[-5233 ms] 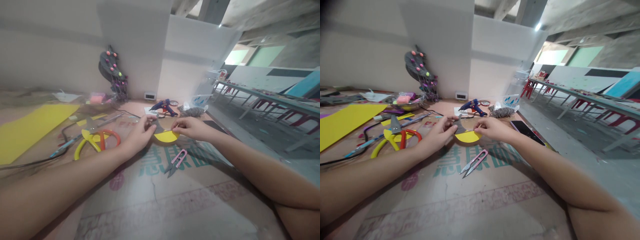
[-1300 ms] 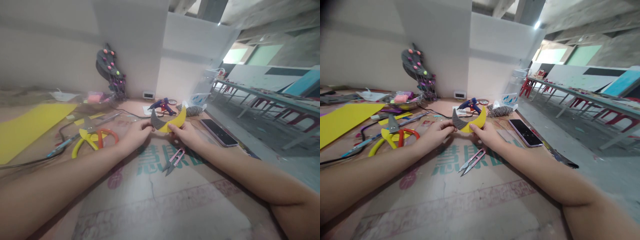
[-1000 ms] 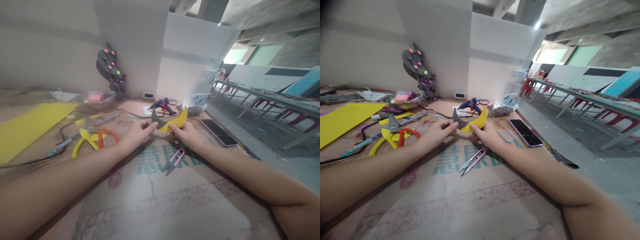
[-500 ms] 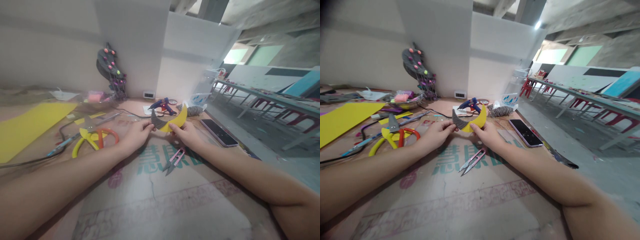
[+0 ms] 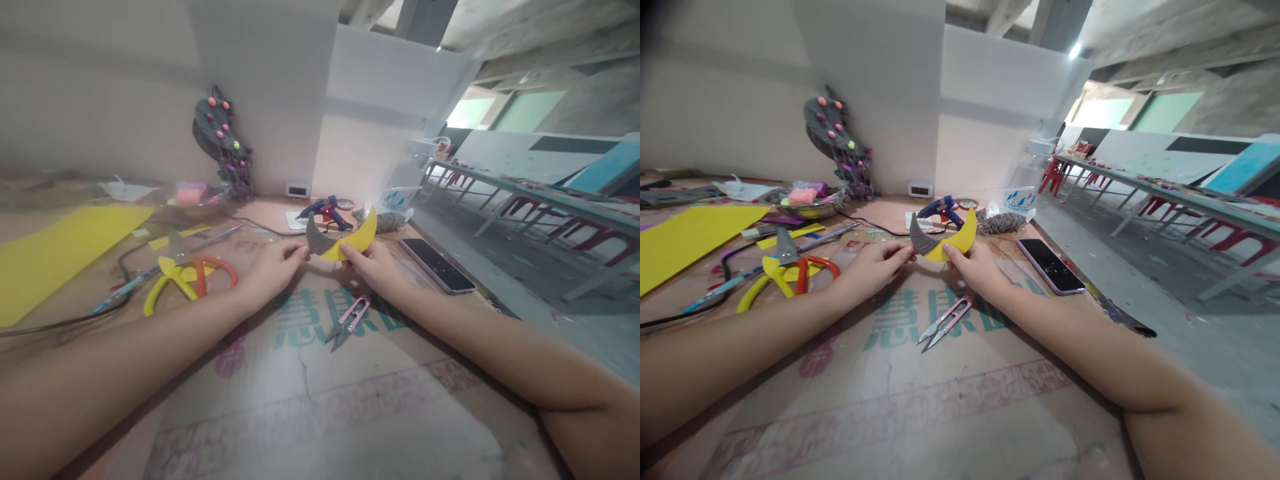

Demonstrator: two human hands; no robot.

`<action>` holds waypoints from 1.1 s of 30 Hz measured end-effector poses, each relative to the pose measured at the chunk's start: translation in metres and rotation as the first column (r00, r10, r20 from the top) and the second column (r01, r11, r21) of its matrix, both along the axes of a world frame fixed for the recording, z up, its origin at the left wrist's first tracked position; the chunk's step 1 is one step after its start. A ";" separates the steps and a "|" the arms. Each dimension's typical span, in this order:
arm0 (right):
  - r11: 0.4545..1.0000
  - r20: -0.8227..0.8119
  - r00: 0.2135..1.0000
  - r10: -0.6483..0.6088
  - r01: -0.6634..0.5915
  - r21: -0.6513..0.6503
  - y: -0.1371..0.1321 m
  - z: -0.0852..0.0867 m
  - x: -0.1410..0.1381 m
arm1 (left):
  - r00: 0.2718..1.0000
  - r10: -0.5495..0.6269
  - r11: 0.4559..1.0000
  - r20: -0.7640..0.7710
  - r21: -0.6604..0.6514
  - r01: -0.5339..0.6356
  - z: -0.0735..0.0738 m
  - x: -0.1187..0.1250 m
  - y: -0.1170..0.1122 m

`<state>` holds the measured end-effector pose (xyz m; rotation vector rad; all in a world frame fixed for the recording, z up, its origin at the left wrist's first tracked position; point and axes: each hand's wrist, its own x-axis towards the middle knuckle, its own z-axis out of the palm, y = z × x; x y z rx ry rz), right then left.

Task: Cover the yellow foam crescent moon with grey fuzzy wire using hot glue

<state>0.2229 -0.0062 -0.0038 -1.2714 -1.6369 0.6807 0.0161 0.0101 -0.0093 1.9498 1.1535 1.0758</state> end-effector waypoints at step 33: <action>1.000 0.035 0.999 0.013 -0.014 0.009 0.000 0.000 0.001 | 0.997 0.047 0.998 0.061 -0.049 -0.044 0.000 -0.001 0.000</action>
